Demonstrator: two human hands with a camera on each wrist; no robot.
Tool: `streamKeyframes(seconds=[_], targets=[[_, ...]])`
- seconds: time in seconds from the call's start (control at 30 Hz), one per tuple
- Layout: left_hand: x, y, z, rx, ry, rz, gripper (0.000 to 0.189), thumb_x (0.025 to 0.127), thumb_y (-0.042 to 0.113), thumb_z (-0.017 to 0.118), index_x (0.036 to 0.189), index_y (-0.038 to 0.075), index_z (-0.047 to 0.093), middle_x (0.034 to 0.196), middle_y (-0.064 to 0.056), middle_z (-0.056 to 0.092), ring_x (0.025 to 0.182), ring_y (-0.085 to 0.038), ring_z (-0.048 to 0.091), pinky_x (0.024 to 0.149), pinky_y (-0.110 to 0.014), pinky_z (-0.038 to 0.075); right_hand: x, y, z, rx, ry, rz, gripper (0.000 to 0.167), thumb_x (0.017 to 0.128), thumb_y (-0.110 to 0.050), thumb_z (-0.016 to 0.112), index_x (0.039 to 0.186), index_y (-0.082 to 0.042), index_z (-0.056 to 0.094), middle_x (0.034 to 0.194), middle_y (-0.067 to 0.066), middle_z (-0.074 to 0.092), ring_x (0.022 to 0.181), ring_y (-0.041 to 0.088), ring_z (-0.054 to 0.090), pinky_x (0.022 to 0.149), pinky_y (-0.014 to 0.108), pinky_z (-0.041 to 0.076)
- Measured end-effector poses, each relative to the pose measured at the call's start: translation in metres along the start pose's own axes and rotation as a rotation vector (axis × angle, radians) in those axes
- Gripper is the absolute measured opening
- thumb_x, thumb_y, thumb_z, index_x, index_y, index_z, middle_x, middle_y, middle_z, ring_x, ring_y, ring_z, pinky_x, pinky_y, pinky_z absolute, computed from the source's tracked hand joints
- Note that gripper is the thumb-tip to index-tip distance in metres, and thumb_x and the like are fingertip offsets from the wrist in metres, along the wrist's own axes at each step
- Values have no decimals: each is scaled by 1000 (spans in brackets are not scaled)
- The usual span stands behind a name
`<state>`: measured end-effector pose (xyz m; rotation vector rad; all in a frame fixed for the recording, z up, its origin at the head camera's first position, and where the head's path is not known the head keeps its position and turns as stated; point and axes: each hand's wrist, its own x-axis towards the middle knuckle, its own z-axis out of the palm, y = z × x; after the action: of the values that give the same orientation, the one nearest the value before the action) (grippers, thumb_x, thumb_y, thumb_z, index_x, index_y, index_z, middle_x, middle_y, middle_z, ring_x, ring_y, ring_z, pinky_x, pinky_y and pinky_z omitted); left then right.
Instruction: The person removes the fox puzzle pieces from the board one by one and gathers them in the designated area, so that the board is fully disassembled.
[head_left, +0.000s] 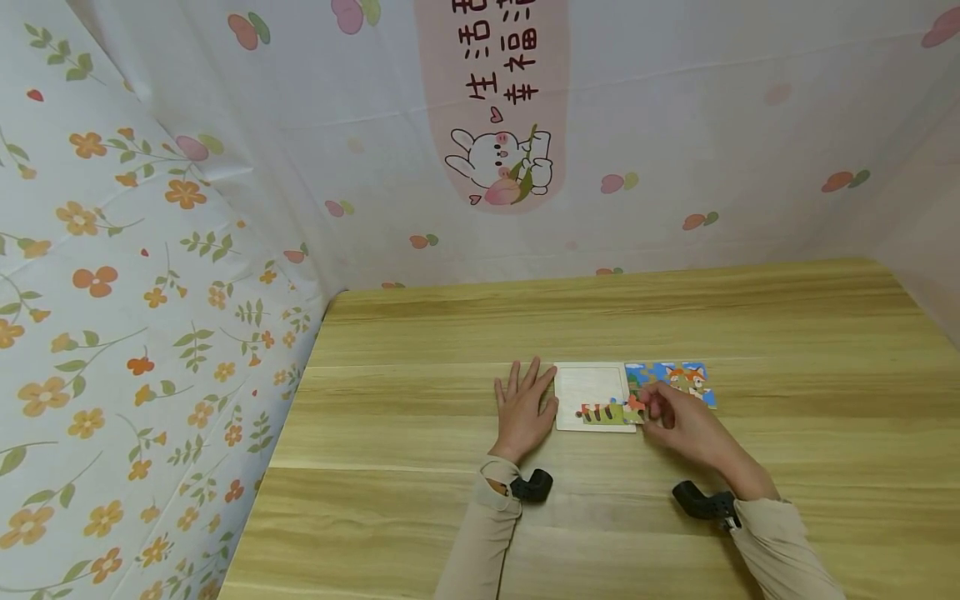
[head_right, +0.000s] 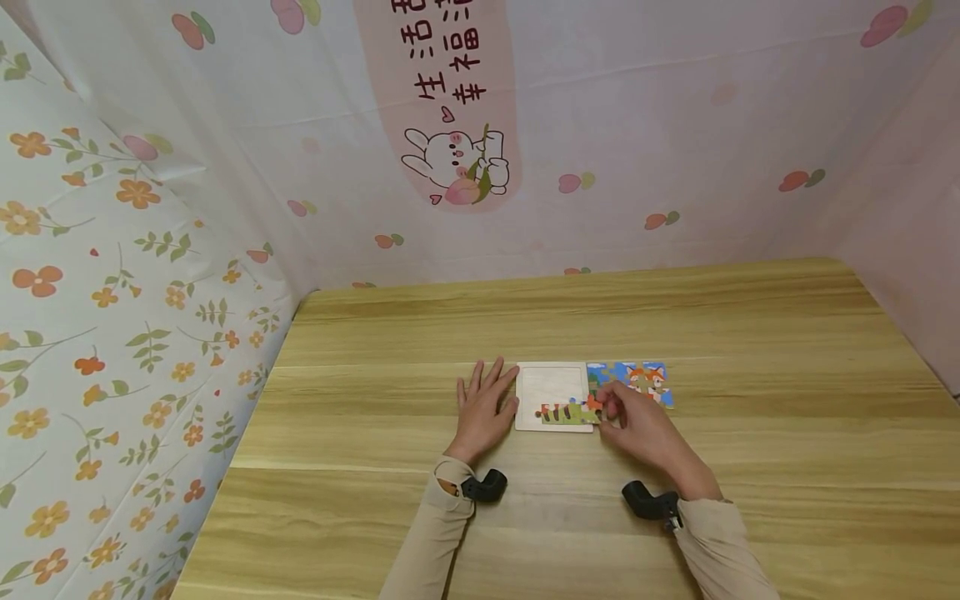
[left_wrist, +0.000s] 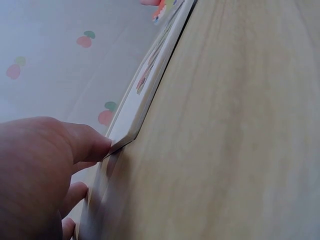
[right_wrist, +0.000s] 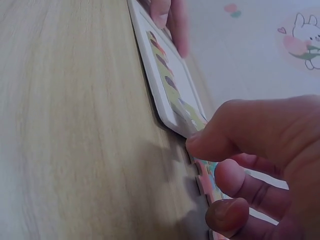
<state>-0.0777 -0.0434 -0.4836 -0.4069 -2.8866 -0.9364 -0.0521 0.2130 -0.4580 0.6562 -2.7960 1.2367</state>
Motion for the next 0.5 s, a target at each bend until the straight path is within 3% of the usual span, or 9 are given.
streamKeyframes(seconds=[0.5], targets=[[0,1,-1,-4,12,4,45,90,21,53,135,16,52,147,-7,35,138,-33,17,104,-62,5,-6,3,-6,-11,-1,71,32,72,4,66,101,-1,55,69,-2,44,60,6,40,53,21,33]])
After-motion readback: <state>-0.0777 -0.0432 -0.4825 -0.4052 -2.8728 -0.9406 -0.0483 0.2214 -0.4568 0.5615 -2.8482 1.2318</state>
